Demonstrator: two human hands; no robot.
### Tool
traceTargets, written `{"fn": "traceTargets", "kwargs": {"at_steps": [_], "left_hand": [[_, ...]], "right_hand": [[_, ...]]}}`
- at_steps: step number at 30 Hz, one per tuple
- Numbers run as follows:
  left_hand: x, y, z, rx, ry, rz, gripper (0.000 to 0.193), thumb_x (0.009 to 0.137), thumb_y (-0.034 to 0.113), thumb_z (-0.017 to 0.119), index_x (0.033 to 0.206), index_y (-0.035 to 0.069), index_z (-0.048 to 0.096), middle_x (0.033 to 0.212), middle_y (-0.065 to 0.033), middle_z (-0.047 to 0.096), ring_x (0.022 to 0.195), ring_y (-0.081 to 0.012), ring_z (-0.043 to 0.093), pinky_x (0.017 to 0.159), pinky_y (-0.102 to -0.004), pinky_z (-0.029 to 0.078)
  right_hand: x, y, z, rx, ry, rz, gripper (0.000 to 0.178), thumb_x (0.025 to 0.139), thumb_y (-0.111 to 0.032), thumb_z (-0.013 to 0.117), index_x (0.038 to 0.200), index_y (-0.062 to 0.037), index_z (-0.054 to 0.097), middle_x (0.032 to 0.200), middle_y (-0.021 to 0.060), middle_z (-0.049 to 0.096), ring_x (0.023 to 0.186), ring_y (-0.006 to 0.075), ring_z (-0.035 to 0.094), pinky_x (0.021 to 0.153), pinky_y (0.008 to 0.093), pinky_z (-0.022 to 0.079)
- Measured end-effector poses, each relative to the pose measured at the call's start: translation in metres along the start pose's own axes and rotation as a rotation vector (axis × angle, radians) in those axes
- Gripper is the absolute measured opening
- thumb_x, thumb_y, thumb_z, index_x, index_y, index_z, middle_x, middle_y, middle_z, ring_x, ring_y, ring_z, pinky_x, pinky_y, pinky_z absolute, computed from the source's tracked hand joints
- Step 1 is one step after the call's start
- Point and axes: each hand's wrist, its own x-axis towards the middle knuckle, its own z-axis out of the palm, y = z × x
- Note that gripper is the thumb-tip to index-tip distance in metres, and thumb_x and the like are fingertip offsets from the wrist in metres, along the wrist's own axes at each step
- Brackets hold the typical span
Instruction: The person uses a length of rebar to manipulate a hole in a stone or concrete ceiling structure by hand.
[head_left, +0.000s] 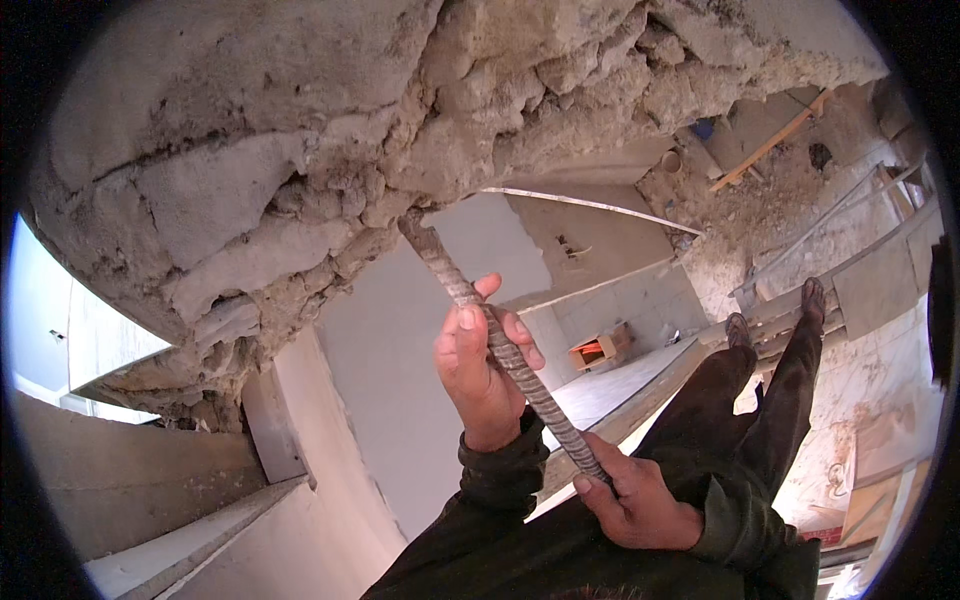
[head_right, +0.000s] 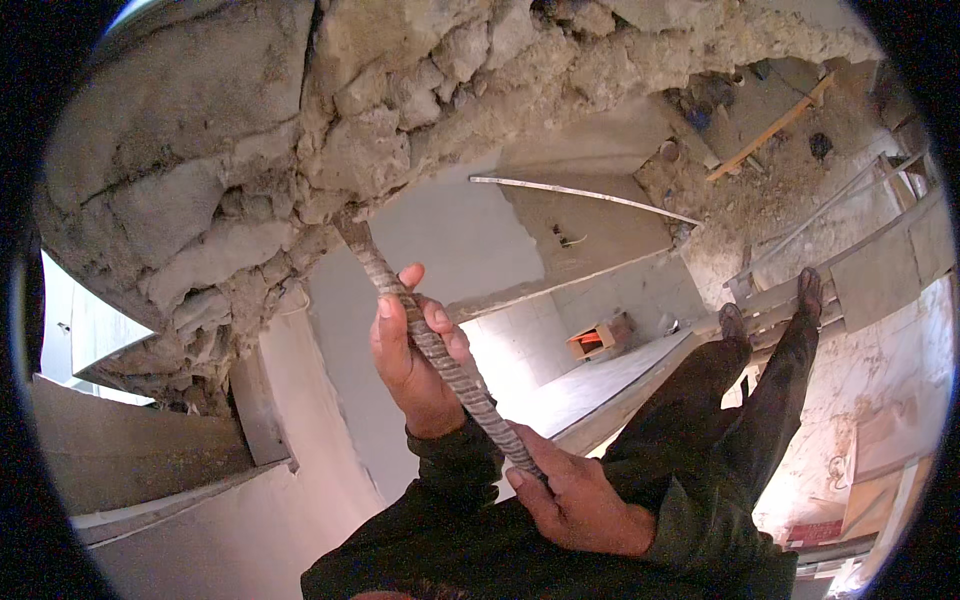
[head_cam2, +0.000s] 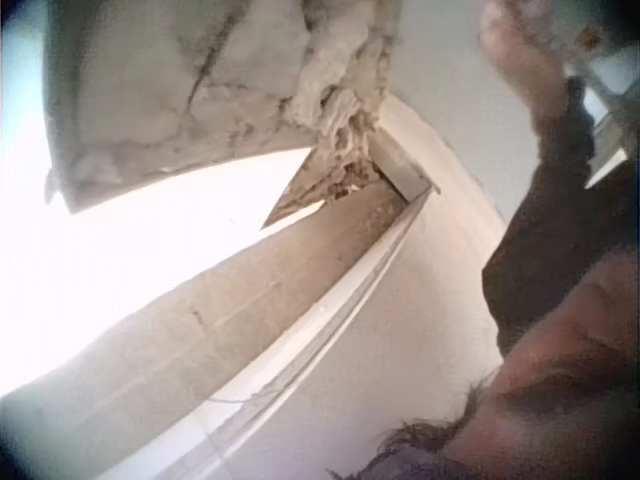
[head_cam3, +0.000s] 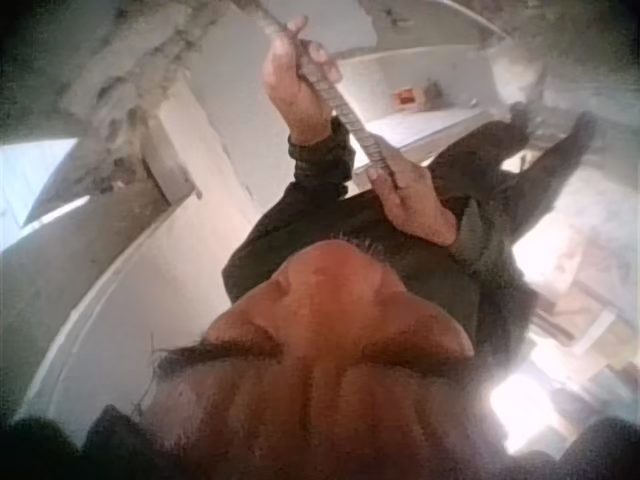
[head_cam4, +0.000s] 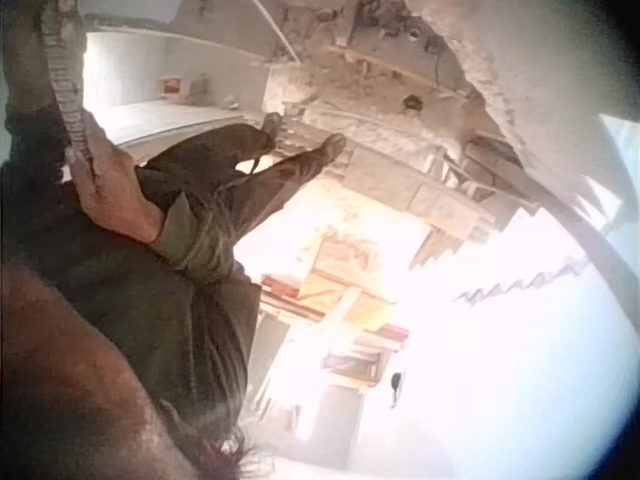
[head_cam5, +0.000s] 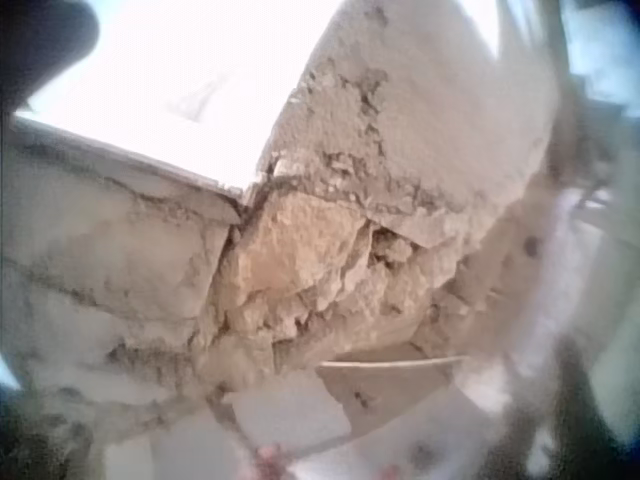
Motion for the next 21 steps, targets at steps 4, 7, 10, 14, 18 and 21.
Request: {"fn": "traceTargets", "kwargs": {"at_steps": [4,7,10,14,18,21], "left_hand": [[0.004,-0.006,0.000,0.050,-0.017,0.041,0.043,0.093,0.032,0.041,0.110,-0.007,0.048,0.061,-0.0047,0.050,0.041,-0.0108,0.045,0.038,-0.0203,0.038],[0.011,-0.007,-0.012,0.105,-0.036,0.042,0.042,0.093,0.031,0.042,0.109,-0.007,0.049,0.060,-0.0047,0.050,0.041,-0.0101,0.045,0.038,-0.0198,0.038],[0.020,-0.014,-0.025,0.148,-0.083,0.123,0.042,0.092,0.032,0.045,0.107,-0.008,0.050,0.061,-0.0045,0.050,0.044,-0.0091,0.045,0.040,-0.0199,0.038],[0.030,-0.019,-0.037,0.205,-0.106,0.170,0.043,0.089,0.032,0.051,0.103,-0.008,0.052,0.060,-0.0034,0.049,0.047,-0.0076,0.045,0.042,-0.0195,0.036],[0.046,-0.024,-0.056,0.350,-0.137,0.307,0.042,0.088,0.032,0.053,0.100,-0.009,0.056,0.061,-0.0021,0.049,0.049,-0.0066,0.043,0.042,-0.0198,0.035],[0.051,-0.019,-0.063,0.401,-0.184,0.336,0.034,0.089,0.027,0.054,0.099,-0.005,0.060,0.059,-0.0001,0.049,0.050,-0.0046,0.042,0.043,-0.0194,0.035]], "right_hand": [[0.008,0.018,0.010,-0.010,0.074,-0.128,0.043,0.089,-0.012,0.047,0.126,0.0050,0.034,0.083,0.0222,0.057,0.070,0.0285,0.061,0.063,0.0361,0.047],[0.022,0.029,0.024,0.047,0.068,-0.128,0.042,0.090,-0.012,0.045,0.126,0.0046,0.034,0.075,0.0183,0.054,0.062,0.0239,0.056,0.058,0.0355,0.045],[0.040,0.053,0.041,0.077,0.105,-0.182,0.041,0.090,-0.013,0.044,0.126,0.0041,0.033,0.072,0.0166,0.053,0.061,0.0217,0.054,0.057,0.0351,0.044],[0.083,0.099,0.071,0.167,0.173,-0.259,0.041,0.092,-0.014,0.042,0.128,0.0034,0.032,0.071,0.0157,0.052,0.061,0.0208,0.054,0.058,0.0343,0.044],[0.113,0.113,0.097,0.238,0.174,-0.314,0.043,0.094,-0.019,0.040,0.129,0.0032,0.030,0.069,0.0115,0.053,0.060,0.0190,0.054,0.057,0.0339,0.044],[0.131,0.123,0.116,0.269,0.169,-0.328,0.036,0.095,-0.026,0.037,0.117,0.0027,0.037,0.068,0.0093,0.053,0.061,0.0159,0.052,0.057,0.0315,0.044]]}}
